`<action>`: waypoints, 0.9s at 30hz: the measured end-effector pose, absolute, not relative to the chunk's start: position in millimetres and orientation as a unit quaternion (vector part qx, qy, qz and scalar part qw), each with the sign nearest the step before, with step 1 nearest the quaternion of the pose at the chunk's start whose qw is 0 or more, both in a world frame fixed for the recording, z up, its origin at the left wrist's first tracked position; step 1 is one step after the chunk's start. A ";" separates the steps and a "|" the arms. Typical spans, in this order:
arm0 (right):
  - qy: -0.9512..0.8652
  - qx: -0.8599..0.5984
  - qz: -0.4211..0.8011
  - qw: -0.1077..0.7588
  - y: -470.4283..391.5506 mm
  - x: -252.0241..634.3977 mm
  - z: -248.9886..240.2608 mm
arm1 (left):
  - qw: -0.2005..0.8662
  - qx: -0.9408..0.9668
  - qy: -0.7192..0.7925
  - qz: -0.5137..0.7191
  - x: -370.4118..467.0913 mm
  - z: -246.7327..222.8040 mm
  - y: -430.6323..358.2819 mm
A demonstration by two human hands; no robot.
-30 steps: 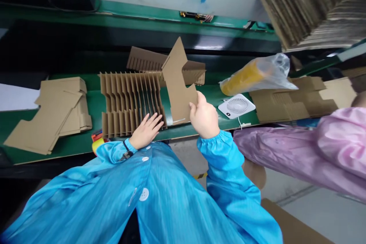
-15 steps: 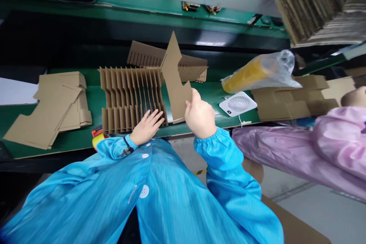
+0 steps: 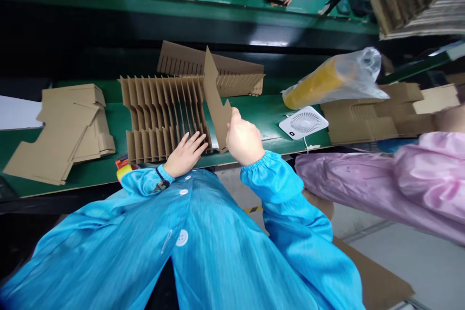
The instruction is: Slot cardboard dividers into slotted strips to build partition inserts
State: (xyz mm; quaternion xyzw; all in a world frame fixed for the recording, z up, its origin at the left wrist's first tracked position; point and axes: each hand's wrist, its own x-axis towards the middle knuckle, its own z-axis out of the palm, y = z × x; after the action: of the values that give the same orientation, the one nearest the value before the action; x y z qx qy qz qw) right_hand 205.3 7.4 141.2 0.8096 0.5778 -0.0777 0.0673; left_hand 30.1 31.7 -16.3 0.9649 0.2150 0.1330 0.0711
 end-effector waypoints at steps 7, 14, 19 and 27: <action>0.568 0.817 -0.082 0.058 13.4 202.3 140.3 | 0.089 0.964 0.220 0.123 29.8 -14.0 31.3; 0.570 0.816 -0.085 0.057 21.0 195.8 144.0 | 0.069 0.967 0.214 0.120 30.5 -12.5 32.3; 0.576 0.810 -0.082 0.071 19.6 193.0 127.8 | 0.070 0.967 0.213 0.125 30.3 -12.1 32.2; 0.571 0.806 -0.129 0.085 6.0 185.7 77.1 | 0.088 0.965 0.217 0.115 29.8 -12.8 32.3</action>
State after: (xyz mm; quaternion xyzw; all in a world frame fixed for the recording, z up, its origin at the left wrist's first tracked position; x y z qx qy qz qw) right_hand 185.7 6.0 77.1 0.8060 0.5714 -0.1286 0.0849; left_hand 29.8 32.3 -12.8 0.9653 0.2174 0.1151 0.0882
